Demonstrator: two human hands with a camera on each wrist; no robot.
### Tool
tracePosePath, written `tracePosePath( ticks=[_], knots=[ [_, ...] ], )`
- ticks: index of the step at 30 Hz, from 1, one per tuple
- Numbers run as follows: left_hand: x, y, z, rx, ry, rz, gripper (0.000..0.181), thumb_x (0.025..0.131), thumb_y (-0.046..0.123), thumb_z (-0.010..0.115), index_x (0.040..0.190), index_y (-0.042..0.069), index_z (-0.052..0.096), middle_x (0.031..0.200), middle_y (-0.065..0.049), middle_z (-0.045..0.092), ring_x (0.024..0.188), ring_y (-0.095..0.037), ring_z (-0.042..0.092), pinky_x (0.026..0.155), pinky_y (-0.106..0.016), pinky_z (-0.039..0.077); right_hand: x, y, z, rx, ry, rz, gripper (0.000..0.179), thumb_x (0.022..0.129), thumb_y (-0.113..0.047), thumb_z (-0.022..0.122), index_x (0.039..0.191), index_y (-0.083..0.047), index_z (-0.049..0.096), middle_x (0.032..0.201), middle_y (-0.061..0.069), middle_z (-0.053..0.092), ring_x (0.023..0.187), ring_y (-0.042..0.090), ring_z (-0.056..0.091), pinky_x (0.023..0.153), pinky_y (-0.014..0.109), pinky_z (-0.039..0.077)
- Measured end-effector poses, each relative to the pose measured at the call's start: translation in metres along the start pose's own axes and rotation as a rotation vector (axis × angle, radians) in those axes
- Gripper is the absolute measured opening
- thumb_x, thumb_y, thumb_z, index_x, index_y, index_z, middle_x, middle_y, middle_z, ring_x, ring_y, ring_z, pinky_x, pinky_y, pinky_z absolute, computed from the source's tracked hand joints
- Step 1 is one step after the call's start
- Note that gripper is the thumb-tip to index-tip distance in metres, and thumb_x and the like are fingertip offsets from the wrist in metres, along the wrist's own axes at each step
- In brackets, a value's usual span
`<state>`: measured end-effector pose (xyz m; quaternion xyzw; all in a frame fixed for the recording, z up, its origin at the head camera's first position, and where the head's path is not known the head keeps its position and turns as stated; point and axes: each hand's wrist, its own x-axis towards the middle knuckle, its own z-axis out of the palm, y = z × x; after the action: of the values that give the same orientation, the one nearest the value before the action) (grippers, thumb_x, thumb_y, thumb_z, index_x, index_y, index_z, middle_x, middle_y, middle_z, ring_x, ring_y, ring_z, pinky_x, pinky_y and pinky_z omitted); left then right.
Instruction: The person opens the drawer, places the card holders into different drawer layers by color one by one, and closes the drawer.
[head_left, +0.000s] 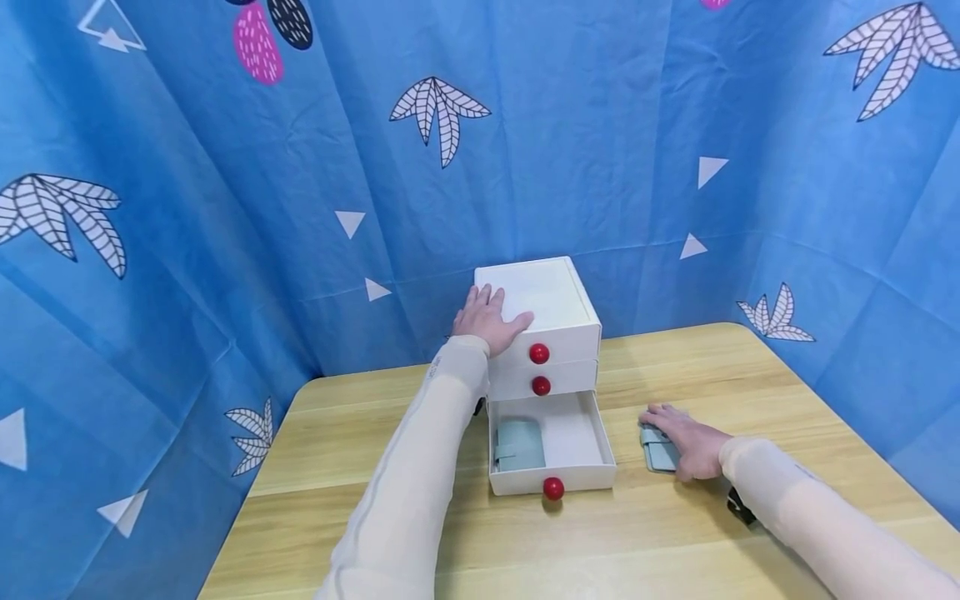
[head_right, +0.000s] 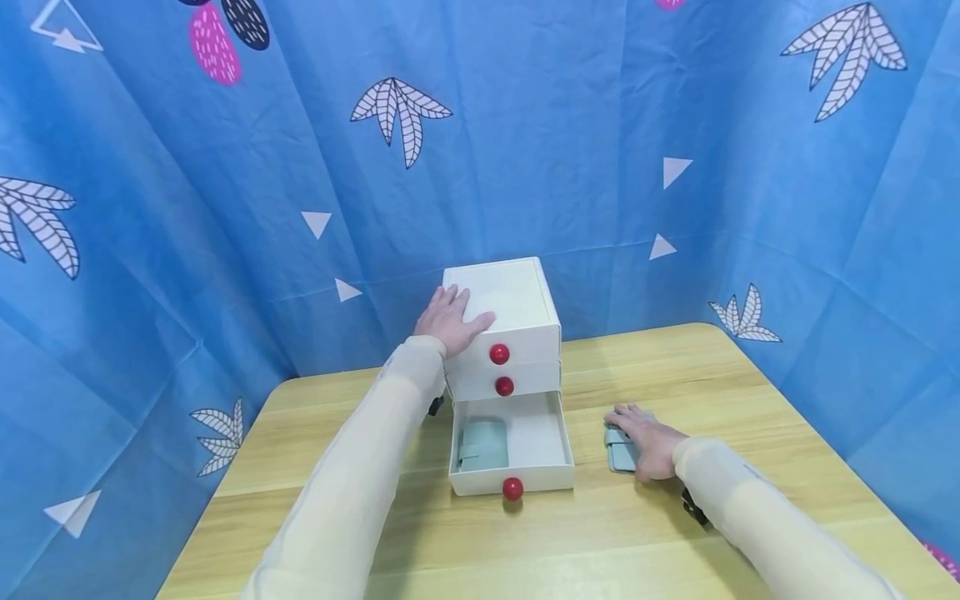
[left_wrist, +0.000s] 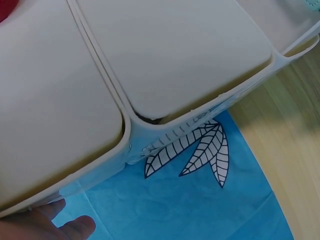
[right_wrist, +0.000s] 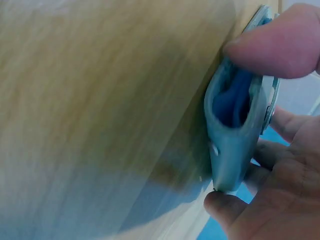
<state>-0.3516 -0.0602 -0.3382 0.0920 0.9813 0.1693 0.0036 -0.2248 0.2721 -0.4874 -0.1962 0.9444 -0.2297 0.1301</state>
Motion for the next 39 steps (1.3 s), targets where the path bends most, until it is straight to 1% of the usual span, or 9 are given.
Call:
tracePosePath(
  ticks=[11,16,20,23,26,29,32,35,39],
  knots=[
    [0.0,0.001,0.0,-0.003,0.006,-0.002,0.085,0.087,0.071,0.039,0.155,0.024,0.02,0.161,-0.001,0.012,0.148,-0.026,0.0,0.115,-0.05,0.014,-0.001,0.005,0.001,-0.024,-0.052,-0.054,0.104,0.051,0.017,0.062,0.148,0.001,0.03,0.155,0.026,0.017,0.14,0.05,0.01,0.108,0.064,0.016],
    [0.0,0.001,-0.001,-0.004,0.008,-0.002,0.084,0.087,0.071,0.039,0.155,0.025,0.02,0.161,-0.001,0.013,0.148,-0.026,0.001,0.115,-0.05,0.013,-0.002,0.005,-0.001,-0.035,-0.059,-0.074,0.102,0.052,0.02,0.057,0.148,0.001,0.03,0.155,0.026,0.017,0.141,0.049,0.009,0.108,0.065,0.016],
    [0.0,0.001,-0.001,-0.002,0.01,-0.005,0.084,0.087,0.071,0.039,0.155,0.024,0.021,0.161,-0.001,0.013,0.147,-0.026,0.002,0.115,-0.051,0.014,-0.002,0.005,-0.001,-0.048,-0.056,-0.074,0.103,0.052,0.02,0.059,0.149,0.0,0.03,0.155,0.024,0.017,0.141,0.048,0.01,0.108,0.064,0.016],
    [-0.002,0.001,0.0,-0.006,0.009,-0.005,0.084,0.087,0.071,0.039,0.155,0.024,0.021,0.161,-0.001,0.013,0.147,-0.026,0.002,0.115,-0.05,0.013,-0.003,0.005,-0.001,-0.024,-0.06,-0.072,0.105,0.051,0.02,0.061,0.149,-0.001,0.029,0.156,0.024,0.015,0.141,0.048,0.009,0.108,0.064,0.017],
    [-0.002,0.001,0.001,-0.012,0.006,-0.005,0.084,0.087,0.071,0.04,0.155,0.024,0.021,0.161,-0.001,0.013,0.147,-0.026,0.002,0.115,-0.051,0.013,-0.005,0.006,-0.002,0.048,-0.064,-0.061,0.107,0.05,0.017,0.062,0.15,-0.002,0.028,0.157,0.025,0.011,0.141,0.05,0.005,0.107,0.066,0.015],
    [-0.002,0.0,0.003,-0.014,0.007,-0.003,0.084,0.087,0.071,0.039,0.155,0.024,0.021,0.161,-0.001,0.013,0.147,-0.026,0.002,0.115,-0.051,0.013,-0.006,0.009,-0.003,0.105,-0.036,-0.042,0.107,0.052,0.01,0.067,0.15,-0.002,0.027,0.157,0.025,0.008,0.141,0.05,0.004,0.106,0.067,0.018],
    [-0.002,0.0,0.003,-0.018,0.013,-0.002,0.084,0.087,0.071,0.039,0.155,0.024,0.021,0.161,-0.001,0.013,0.147,-0.026,0.002,0.115,-0.051,0.013,-0.008,0.012,-0.006,0.116,0.025,-0.021,0.097,0.063,-0.003,0.072,0.149,-0.003,0.03,0.156,0.027,0.009,0.14,0.051,0.007,0.103,0.069,0.022],
    [-0.002,0.0,0.003,-0.025,0.02,-0.001,0.084,0.087,0.071,0.039,0.154,0.024,0.022,0.161,-0.001,0.013,0.147,-0.027,0.002,0.115,-0.051,0.014,-0.009,0.013,-0.009,0.083,0.106,0.002,0.083,0.077,-0.023,0.075,0.146,-0.003,0.036,0.152,0.032,0.015,0.136,0.055,0.015,0.099,0.072,0.023],
    [-0.001,0.0,0.001,-0.023,0.02,-0.001,0.084,0.087,0.071,0.04,0.154,0.024,0.022,0.161,-0.001,0.014,0.147,-0.027,0.002,0.115,-0.051,0.014,-0.012,0.012,-0.013,0.024,0.185,0.051,0.083,0.081,-0.048,0.072,0.144,-0.004,0.04,0.146,0.035,0.027,0.129,0.057,0.027,0.096,0.072,0.028]
  ],
)
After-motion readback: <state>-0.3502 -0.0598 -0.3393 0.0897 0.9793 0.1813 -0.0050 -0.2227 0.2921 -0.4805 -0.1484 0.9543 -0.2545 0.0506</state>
